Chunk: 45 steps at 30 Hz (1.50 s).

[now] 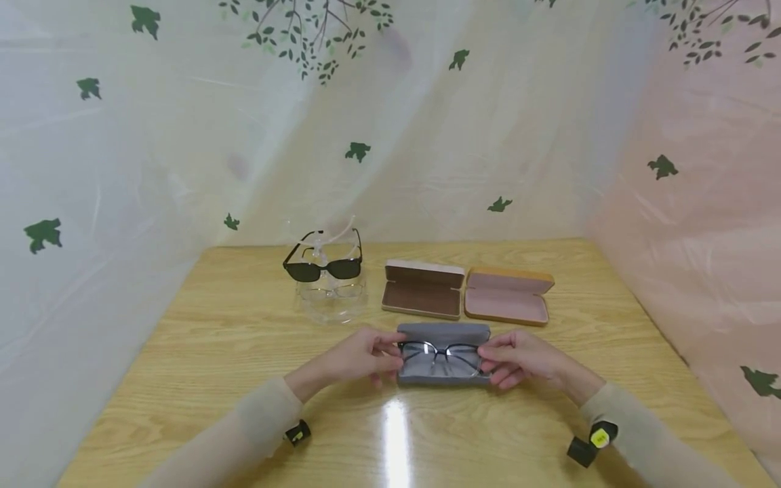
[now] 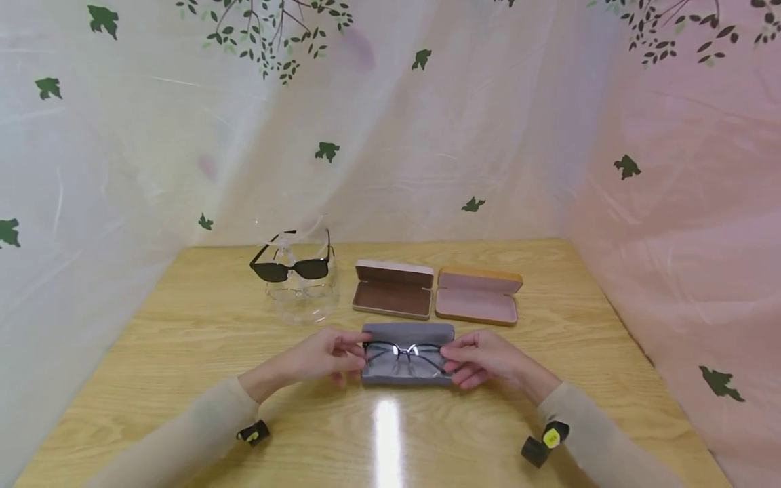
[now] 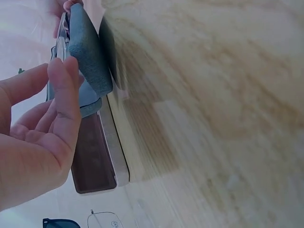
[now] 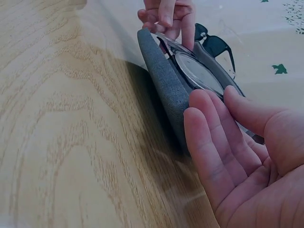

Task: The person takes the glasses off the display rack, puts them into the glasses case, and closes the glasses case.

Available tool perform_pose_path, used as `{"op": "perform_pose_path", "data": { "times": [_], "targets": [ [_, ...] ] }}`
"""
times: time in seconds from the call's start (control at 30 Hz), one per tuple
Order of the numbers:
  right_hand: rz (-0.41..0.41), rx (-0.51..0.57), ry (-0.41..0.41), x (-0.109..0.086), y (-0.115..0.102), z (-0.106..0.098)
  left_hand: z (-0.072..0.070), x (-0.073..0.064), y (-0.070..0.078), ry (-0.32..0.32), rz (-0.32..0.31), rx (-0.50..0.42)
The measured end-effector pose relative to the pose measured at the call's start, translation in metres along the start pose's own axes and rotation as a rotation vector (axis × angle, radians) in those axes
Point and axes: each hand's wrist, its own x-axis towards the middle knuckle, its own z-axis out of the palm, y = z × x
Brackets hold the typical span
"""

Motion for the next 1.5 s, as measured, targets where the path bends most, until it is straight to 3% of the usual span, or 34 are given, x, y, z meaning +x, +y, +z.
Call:
{"op": "perform_pose_path", "data": {
  "times": [0.3,0.47,0.63,0.93,1.5],
  "targets": [
    [0.036,0.059,0.0,-0.003,0.0,-0.004,0.0,-0.001,0.004,-0.007,0.058,0.056],
    [0.05,0.071,0.001,-0.003,0.002,-0.004,0.001,-0.002,0.004,-0.016,0.049,0.063],
    [0.062,0.045,0.054,-0.002,0.001,-0.002,0.001,0.0,0.002,-0.015,0.032,0.088],
    [0.079,-0.002,0.148,0.002,0.003,0.001,0.001,-0.002,0.002,-0.069,0.008,0.113],
    [0.083,0.05,0.156,0.001,0.002,-0.002,-0.012,-0.005,0.004,-0.168,0.063,0.179]
  ]
}}
